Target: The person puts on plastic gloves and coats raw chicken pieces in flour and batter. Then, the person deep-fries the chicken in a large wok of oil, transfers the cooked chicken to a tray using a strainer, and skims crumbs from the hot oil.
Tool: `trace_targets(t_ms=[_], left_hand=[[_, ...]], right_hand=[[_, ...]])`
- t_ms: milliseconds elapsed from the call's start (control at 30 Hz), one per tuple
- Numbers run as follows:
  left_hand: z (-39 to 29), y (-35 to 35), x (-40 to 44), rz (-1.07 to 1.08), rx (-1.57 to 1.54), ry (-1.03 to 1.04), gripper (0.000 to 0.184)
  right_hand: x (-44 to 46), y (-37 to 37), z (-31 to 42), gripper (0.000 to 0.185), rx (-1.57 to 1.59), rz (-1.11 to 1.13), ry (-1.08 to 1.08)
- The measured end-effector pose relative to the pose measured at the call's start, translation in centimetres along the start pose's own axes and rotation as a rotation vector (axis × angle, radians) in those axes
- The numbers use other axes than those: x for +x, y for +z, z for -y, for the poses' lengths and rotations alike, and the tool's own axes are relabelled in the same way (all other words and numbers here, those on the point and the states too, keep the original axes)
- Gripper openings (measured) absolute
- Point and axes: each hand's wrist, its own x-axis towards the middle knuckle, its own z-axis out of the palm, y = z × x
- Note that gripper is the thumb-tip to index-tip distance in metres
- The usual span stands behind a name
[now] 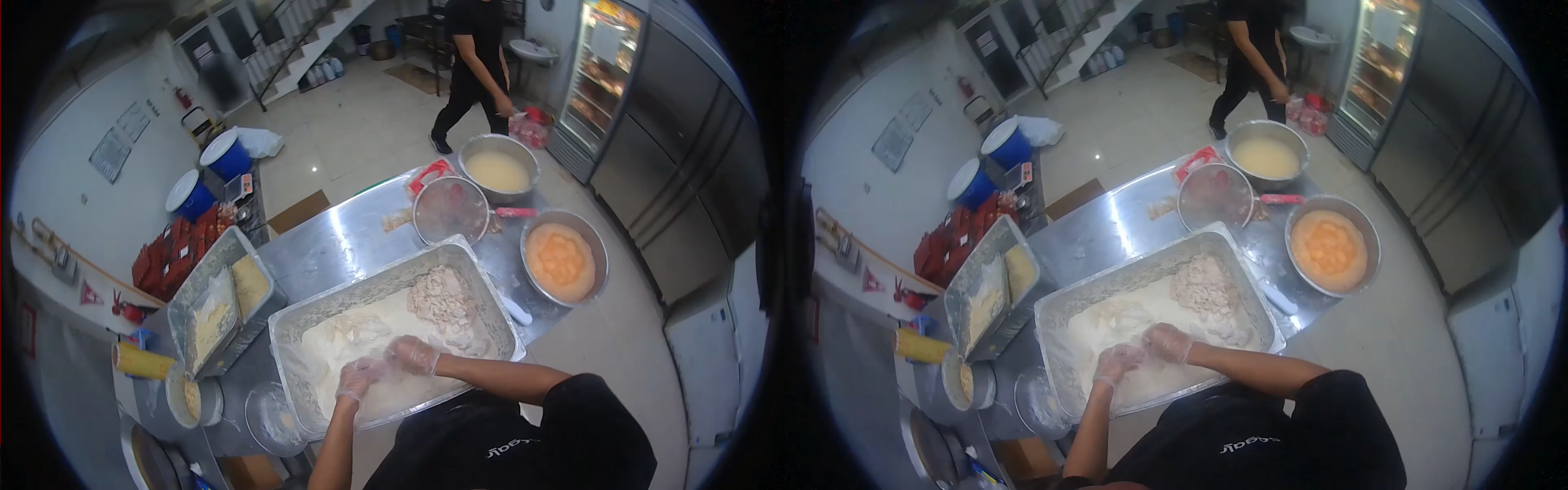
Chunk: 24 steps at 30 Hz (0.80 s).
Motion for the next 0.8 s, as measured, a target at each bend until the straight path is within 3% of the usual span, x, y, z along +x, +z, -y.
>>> trace_targets(t_ms=[100,300,367,433,500,667,800], left_hand=[[-1.5,-1.7,-0.6,-0.064,-0.026,0.109,0.014],[1.6,-4.3,-0.2,-0.112,0.210,0.140,0.013],[2.0,-4.1,-0.2,-0.092,0.299,0.160,0.013],[1.0,-3.5,-1.3,-0.080,0.404,0.166,0.013],[1.4,-3.6,-1.0,-0.080,0.405,0.179,0.013],[-1.1,-2.3,-1.4,-0.108,0.536,0.211,0.013],[-2.4,-1.5,-1.5,-0.123,0.595,0.207,0.013]], right_hand=[[-1.5,-3.3,0.4,0.014,-0.044,-0.281,-0.181],[-7.5,-17.5,0.9,0.011,0.100,-0.418,0.091],[-10.9,-21.9,-0.4,0.014,-0.101,-0.636,0.007],[-14.4,-26.4,0.3,0.018,-0.039,-0.617,0.291],[-17.0,-28.4,-3.2,0.017,-0.254,-0.729,0.440],[-21.4,-30.7,-11.9,0.014,-0.353,-0.810,0.770],[-23.6,-28.8,-21.6,0.009,0.132,-0.990,0.735]])
